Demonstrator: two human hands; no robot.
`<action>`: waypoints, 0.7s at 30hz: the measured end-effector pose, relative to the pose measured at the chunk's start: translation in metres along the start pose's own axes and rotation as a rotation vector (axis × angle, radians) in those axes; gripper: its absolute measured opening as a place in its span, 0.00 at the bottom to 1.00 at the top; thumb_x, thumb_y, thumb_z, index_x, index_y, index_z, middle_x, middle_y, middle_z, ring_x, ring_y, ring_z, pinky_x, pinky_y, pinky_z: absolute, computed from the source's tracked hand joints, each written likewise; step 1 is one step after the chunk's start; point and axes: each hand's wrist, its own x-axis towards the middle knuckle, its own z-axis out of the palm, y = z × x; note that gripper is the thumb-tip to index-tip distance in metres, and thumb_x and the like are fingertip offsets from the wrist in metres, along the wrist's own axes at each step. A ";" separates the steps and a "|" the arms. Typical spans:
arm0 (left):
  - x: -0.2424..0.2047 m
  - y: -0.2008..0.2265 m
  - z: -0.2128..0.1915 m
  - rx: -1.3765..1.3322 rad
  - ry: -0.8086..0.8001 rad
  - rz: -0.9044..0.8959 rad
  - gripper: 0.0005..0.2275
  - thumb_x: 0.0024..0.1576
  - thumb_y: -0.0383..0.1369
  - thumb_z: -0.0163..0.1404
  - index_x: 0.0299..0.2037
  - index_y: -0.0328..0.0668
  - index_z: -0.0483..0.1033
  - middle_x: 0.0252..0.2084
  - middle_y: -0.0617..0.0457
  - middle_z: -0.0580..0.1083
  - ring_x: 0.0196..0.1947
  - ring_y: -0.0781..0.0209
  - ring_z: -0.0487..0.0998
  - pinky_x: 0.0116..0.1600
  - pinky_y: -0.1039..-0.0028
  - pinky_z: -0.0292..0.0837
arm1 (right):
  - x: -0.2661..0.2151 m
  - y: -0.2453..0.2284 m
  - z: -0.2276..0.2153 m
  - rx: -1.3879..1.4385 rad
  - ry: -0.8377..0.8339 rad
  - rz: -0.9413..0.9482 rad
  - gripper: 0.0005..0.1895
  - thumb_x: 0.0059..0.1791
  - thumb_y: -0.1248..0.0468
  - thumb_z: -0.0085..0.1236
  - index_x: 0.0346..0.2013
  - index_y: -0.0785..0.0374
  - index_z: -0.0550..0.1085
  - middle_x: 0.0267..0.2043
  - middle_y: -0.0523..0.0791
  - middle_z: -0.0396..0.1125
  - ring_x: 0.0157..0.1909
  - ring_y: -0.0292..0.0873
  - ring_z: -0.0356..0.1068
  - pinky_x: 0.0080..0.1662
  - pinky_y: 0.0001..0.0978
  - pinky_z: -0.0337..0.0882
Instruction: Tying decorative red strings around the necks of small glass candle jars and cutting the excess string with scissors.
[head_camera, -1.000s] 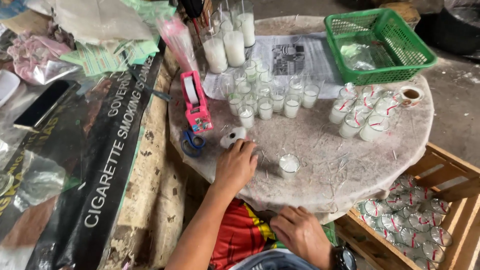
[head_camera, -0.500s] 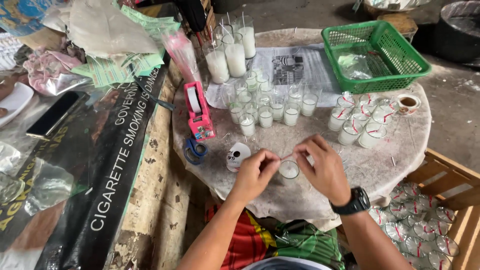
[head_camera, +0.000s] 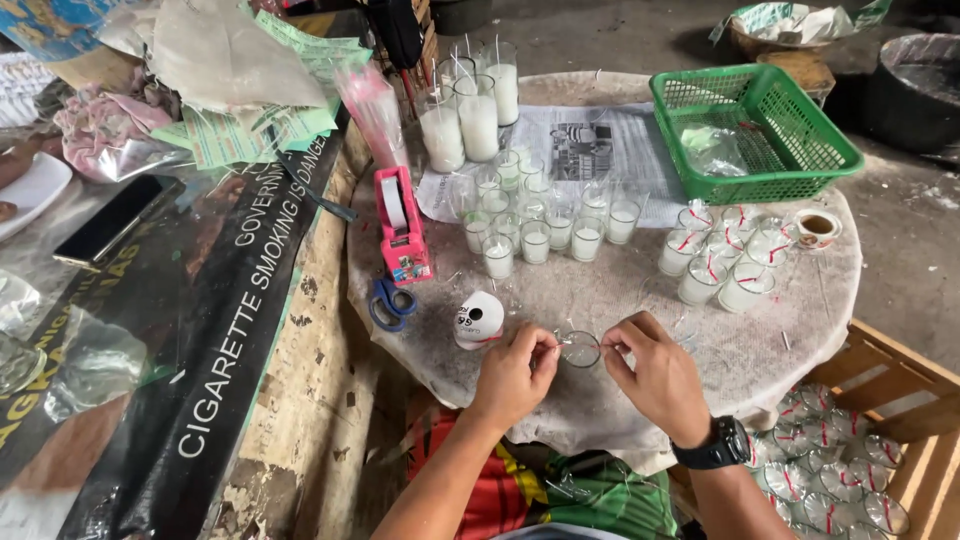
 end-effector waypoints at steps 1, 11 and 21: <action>-0.004 0.000 0.003 0.001 0.003 0.002 0.02 0.49 0.34 0.46 0.29 0.51 0.66 0.22 0.56 0.68 0.22 0.56 0.74 0.28 0.72 0.70 | -0.003 0.002 0.002 0.000 0.002 -0.003 0.03 0.38 0.64 0.51 0.23 0.52 0.67 0.27 0.39 0.62 0.31 0.40 0.69 0.30 0.32 0.69; 0.009 0.029 -0.010 0.056 -0.164 0.198 0.03 0.48 0.29 0.47 0.30 0.46 0.67 0.26 0.57 0.65 0.19 0.61 0.68 0.21 0.76 0.65 | -0.008 -0.010 -0.010 0.159 -0.108 -0.063 0.01 0.40 0.62 0.50 0.25 0.54 0.69 0.30 0.38 0.61 0.27 0.38 0.64 0.29 0.30 0.65; 0.013 0.022 -0.010 -0.239 -0.318 -0.003 0.02 0.47 0.27 0.45 0.29 0.42 0.66 0.31 0.54 0.65 0.28 0.58 0.69 0.32 0.71 0.63 | 0.019 -0.019 -0.019 0.264 -0.395 -0.112 0.34 0.38 0.72 0.45 0.57 0.47 0.53 0.47 0.38 0.62 0.23 0.35 0.58 0.33 0.26 0.63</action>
